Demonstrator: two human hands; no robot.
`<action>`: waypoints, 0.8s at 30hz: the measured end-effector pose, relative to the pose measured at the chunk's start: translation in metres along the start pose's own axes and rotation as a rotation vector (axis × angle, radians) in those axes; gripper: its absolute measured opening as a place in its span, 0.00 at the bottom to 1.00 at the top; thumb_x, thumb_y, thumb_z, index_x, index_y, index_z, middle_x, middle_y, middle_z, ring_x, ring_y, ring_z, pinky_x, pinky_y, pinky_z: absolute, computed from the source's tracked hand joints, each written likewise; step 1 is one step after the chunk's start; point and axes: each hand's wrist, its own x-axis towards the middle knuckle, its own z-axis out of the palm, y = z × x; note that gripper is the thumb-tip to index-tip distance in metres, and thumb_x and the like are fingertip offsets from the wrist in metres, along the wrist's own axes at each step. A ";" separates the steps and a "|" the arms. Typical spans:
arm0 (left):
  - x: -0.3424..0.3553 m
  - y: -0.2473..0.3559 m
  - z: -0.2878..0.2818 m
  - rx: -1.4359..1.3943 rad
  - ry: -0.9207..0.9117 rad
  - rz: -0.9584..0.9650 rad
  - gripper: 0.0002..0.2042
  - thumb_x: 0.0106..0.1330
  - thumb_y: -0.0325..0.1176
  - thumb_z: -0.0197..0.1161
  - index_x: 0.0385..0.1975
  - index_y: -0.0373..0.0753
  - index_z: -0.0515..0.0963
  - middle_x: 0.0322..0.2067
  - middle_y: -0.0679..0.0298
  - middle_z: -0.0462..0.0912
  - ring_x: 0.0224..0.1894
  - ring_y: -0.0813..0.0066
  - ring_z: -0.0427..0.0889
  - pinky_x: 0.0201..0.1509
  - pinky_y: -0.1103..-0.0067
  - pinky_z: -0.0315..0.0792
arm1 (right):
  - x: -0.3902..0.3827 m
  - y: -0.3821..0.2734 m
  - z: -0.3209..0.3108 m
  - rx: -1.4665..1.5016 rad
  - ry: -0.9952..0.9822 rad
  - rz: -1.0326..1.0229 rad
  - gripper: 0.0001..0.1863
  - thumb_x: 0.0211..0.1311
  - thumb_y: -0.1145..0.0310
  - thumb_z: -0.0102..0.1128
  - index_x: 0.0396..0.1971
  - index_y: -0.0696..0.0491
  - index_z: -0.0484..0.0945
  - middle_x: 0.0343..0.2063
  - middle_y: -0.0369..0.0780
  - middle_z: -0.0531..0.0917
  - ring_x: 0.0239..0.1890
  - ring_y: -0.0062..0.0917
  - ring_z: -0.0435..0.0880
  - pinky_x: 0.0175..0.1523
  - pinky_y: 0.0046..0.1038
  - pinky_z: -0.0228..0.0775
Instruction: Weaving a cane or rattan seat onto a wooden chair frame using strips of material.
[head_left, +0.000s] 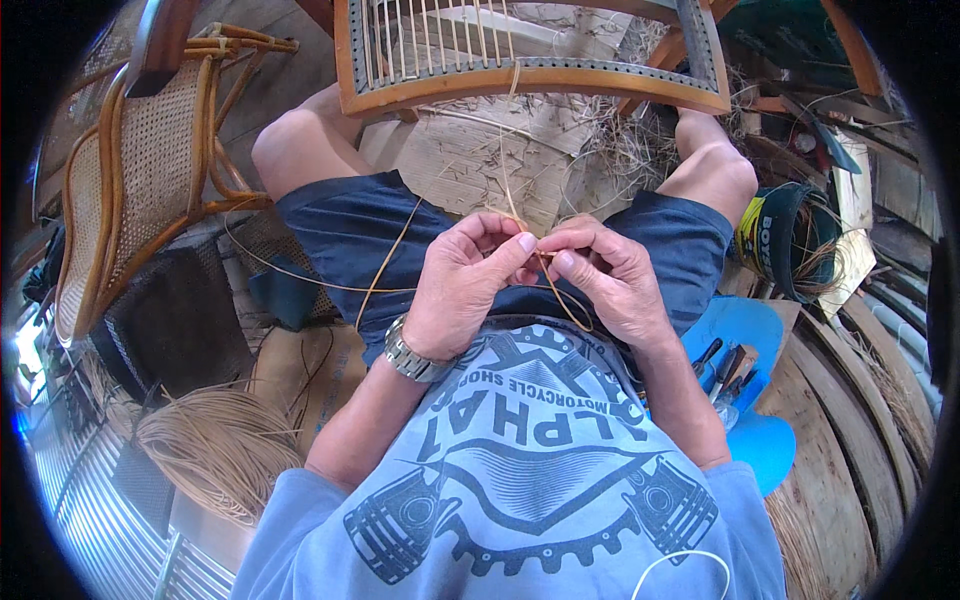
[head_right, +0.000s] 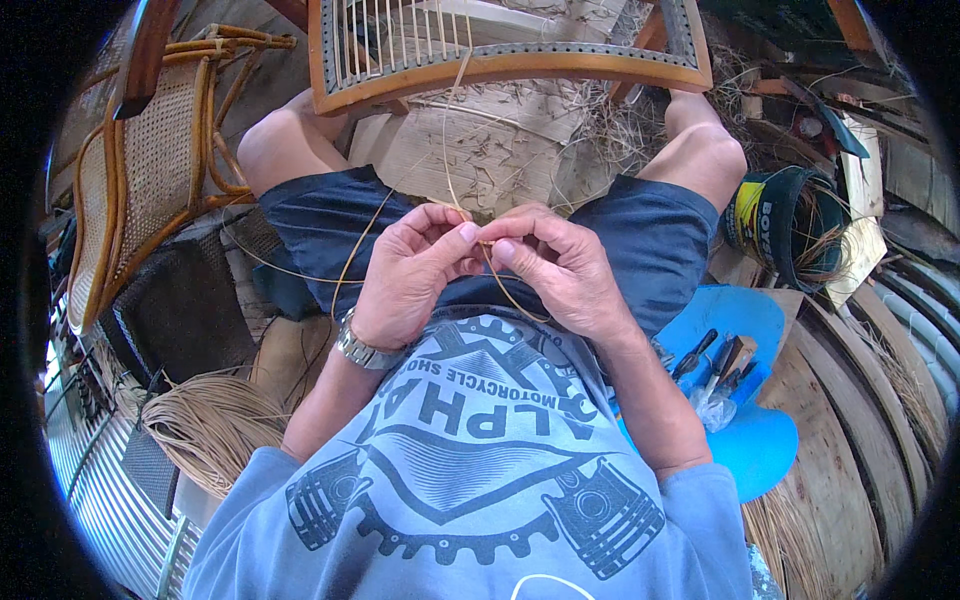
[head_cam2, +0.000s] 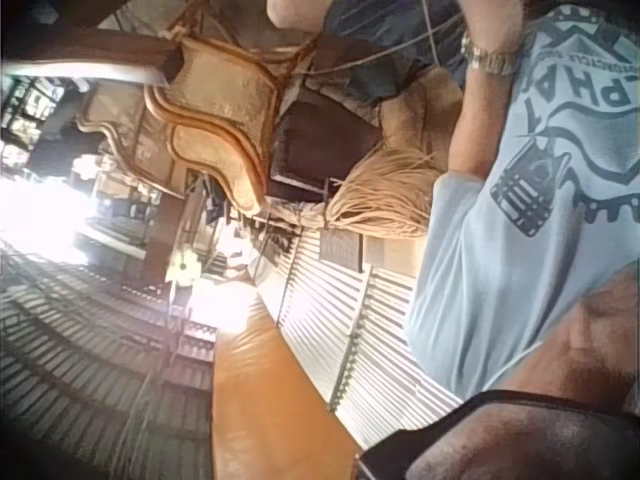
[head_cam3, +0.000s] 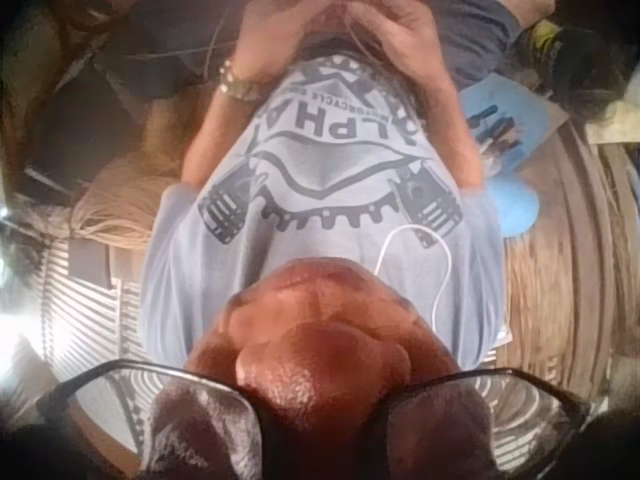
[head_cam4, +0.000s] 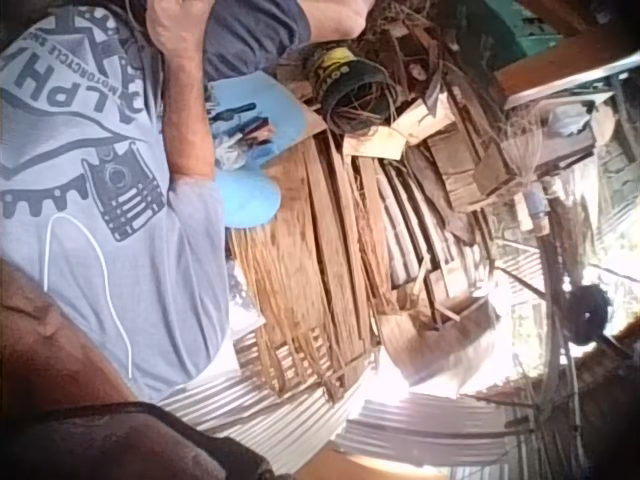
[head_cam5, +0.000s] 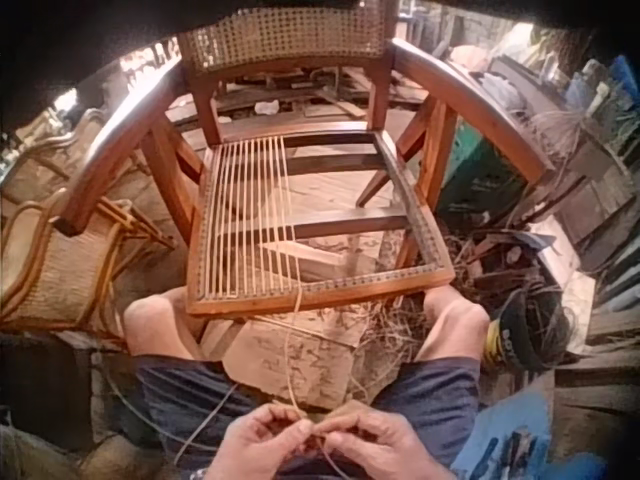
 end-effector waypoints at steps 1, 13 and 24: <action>0.000 0.000 0.000 -0.003 0.008 -0.020 0.07 0.69 0.27 0.62 0.42 0.32 0.75 0.38 0.62 0.81 0.38 0.78 0.81 0.43 0.81 0.80 | 0.000 0.000 0.000 0.007 -0.008 -0.009 0.07 0.67 0.75 0.59 0.41 0.60 0.81 0.39 0.37 0.80 0.41 0.18 0.79 0.47 0.20 0.72; 0.000 -0.002 -0.003 0.202 0.008 0.051 0.14 0.63 0.24 0.66 0.48 0.29 0.75 0.39 0.61 0.80 0.38 0.78 0.81 0.46 0.82 0.80 | 0.022 -0.008 -0.003 0.124 0.019 0.340 0.09 0.58 0.72 0.68 0.36 0.60 0.82 0.30 0.36 0.84 0.33 0.16 0.81 0.41 0.18 0.74; 0.001 0.001 0.001 0.177 0.030 0.083 0.13 0.70 0.25 0.57 0.52 0.28 0.72 0.41 0.57 0.80 0.42 0.74 0.83 0.49 0.78 0.81 | 0.040 -0.019 -0.011 -0.050 -0.075 0.432 0.07 0.58 0.73 0.68 0.33 0.60 0.81 0.28 0.35 0.83 0.32 0.14 0.80 0.38 0.17 0.74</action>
